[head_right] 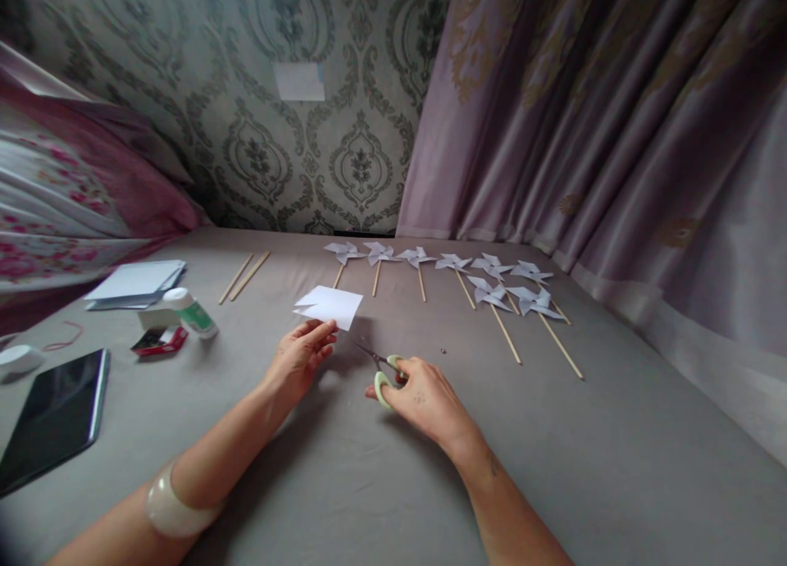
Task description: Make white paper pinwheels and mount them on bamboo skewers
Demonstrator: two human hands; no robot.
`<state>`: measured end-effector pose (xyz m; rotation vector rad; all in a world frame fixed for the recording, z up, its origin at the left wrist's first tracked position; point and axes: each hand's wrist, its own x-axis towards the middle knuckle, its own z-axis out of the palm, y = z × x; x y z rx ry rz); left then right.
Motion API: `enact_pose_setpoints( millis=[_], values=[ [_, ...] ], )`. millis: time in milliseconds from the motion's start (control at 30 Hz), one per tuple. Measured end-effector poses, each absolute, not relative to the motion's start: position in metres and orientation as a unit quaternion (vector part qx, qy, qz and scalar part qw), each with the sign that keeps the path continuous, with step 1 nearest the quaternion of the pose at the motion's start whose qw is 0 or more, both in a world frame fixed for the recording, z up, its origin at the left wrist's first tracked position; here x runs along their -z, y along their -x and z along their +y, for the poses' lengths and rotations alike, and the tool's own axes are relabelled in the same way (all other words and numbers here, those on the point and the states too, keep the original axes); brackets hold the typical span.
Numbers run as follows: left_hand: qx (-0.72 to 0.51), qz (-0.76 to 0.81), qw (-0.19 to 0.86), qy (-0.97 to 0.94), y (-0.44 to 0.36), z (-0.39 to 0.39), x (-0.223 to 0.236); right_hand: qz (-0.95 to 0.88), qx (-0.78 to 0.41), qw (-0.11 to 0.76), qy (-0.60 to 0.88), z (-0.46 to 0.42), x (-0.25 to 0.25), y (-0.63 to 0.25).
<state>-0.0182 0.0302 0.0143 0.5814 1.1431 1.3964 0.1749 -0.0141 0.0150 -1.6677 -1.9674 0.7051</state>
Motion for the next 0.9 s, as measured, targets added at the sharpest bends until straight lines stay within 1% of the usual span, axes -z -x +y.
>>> enact_pose_setpoints(
  millis=[100,200,267,467,600,700,900],
  values=[
    [-0.608,0.466,0.591,-0.253,0.017,0.030,-0.018,-0.698,-0.260,0.252,0.618,-0.014,-0.022,-0.174],
    [-0.631,0.430,0.593,-0.256,0.016,0.029,-0.022,-0.669,-0.282,0.286,0.625,-0.013,-0.029,-0.170],
    [-0.642,0.407,0.595,-0.262,0.015,0.028,-0.025,-0.665,-0.301,0.293,0.617,-0.014,-0.030,-0.167],
    [-0.639,0.394,0.603,-0.272,0.013,0.025,-0.026,-0.696,-0.413,0.240,0.537,-0.019,-0.025,-0.162],
    [-0.629,0.387,0.614,-0.279,0.011,0.022,-0.025,-0.690,-0.479,0.229,0.492,-0.020,-0.024,-0.162],
    [-0.621,0.382,0.622,-0.287,0.008,0.020,-0.025,-0.684,-0.498,0.230,0.481,-0.021,-0.025,-0.162],
    [-0.609,0.379,0.639,-0.279,0.005,0.015,-0.025,-0.674,-0.500,0.248,0.484,-0.023,-0.024,-0.159]
  ],
)
